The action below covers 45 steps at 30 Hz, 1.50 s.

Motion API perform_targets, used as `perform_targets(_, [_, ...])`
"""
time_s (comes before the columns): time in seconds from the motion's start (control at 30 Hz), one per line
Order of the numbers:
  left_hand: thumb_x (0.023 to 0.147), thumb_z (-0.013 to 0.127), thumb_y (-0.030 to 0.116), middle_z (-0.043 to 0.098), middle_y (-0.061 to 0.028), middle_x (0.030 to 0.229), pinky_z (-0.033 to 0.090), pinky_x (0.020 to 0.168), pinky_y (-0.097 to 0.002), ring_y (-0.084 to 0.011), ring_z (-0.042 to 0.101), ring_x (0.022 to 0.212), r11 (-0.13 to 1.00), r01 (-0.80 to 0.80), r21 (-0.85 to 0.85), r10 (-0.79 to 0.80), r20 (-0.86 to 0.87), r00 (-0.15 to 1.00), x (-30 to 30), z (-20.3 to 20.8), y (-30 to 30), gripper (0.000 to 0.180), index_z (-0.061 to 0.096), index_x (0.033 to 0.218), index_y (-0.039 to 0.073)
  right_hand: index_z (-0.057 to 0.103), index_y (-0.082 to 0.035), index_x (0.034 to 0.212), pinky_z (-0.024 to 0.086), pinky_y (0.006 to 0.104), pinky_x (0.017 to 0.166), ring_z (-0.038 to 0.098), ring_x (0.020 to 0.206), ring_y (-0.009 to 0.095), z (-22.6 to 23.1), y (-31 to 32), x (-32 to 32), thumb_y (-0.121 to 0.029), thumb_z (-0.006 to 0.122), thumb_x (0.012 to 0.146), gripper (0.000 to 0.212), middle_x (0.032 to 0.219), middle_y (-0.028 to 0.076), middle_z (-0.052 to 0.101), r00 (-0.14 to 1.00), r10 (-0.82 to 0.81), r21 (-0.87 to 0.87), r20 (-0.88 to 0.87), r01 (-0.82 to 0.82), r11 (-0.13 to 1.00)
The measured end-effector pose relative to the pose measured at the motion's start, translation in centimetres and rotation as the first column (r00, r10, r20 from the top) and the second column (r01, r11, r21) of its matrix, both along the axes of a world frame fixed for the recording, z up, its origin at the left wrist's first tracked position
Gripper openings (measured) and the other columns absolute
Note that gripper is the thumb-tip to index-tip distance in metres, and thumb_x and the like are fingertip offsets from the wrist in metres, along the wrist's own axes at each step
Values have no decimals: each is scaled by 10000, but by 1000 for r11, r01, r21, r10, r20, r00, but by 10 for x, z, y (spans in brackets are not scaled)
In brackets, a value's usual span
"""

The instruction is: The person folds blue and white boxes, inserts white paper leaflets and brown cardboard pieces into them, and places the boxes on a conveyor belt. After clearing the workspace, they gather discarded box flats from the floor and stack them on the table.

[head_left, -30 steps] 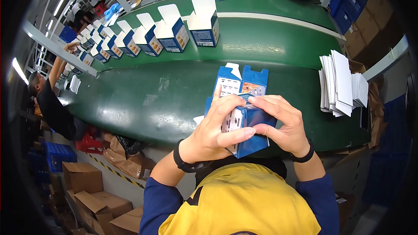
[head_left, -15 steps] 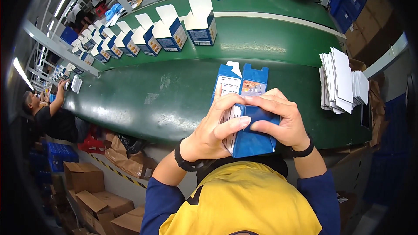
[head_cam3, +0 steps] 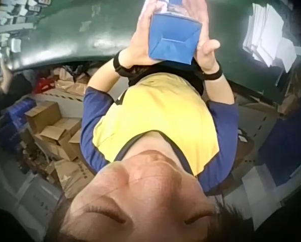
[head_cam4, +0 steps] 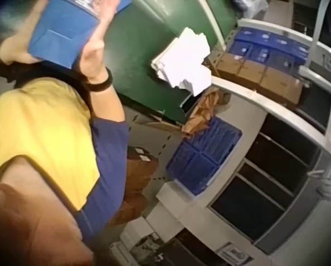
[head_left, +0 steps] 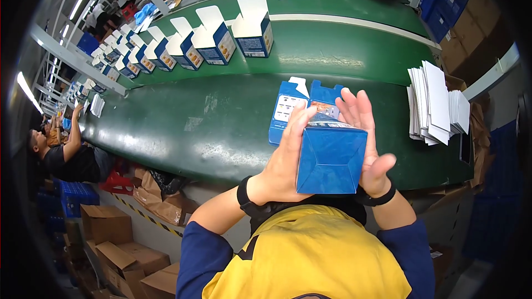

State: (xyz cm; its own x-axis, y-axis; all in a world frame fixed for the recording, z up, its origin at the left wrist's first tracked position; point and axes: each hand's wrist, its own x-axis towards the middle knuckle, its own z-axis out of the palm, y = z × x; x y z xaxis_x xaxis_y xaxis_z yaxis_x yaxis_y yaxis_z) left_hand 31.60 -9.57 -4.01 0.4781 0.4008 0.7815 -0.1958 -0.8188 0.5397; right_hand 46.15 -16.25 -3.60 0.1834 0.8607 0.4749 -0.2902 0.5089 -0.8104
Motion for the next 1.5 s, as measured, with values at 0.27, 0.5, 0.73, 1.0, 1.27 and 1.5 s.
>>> perform_targets(0.27, [742,691,175,393,-152,1329,218,1026,-621,-311,328,1302,675,125,728,-79,-96,992,-5,-14,26,713,312,1346,184,99,-15,1445,202,377,1095,277,1328,256,7,-8,52,-423,694,753,1000,1419,181,289,916,358,-434,-184,-402,806])
perform_targets(0.5, [723,717,311,385,-185,1337,276,970,-651,-324,351,1278,897,-173,408,402,-585,704,0,-20,65,820,263,1403,249,0,-33,1449,281,334,1058,329,1300,239,-7,90,99,-78,776,624,1134,1403,141,335,958,-155,-246,240,214,945])
perform_targets(0.73, [647,760,416,355,-243,1346,337,967,-518,-399,373,1226,828,-397,395,527,-790,313,5,-62,64,1020,178,1448,173,-115,-89,1443,257,342,1070,253,1346,293,-68,257,111,-105,802,583,1257,1435,218,263,689,-365,36,627,442,896])
perform_targets(1.0, [621,803,313,439,-214,1268,362,931,-460,-367,442,1116,925,-352,142,299,-843,447,-7,-74,78,1057,162,1452,183,-5,-66,1450,284,372,1058,297,1329,332,-87,173,115,-197,718,740,1021,1414,289,273,675,-292,-209,677,558,803])
perform_targets(1.27, [695,744,129,417,-253,1271,325,983,-457,-388,396,1184,925,-376,56,242,-850,468,1,-73,58,993,108,1458,148,97,-46,1446,230,415,1080,402,1259,374,-105,10,59,-188,700,758,926,1353,296,376,719,69,-520,691,429,739])
perform_targets(1.5, [756,721,224,435,-210,1194,339,979,-373,-298,429,1162,737,-312,-599,143,-313,939,7,-57,37,886,154,1421,78,96,-22,1437,280,399,1054,387,1268,372,-67,-3,17,-154,683,777,893,1433,271,228,363,-120,-122,924,577,807])
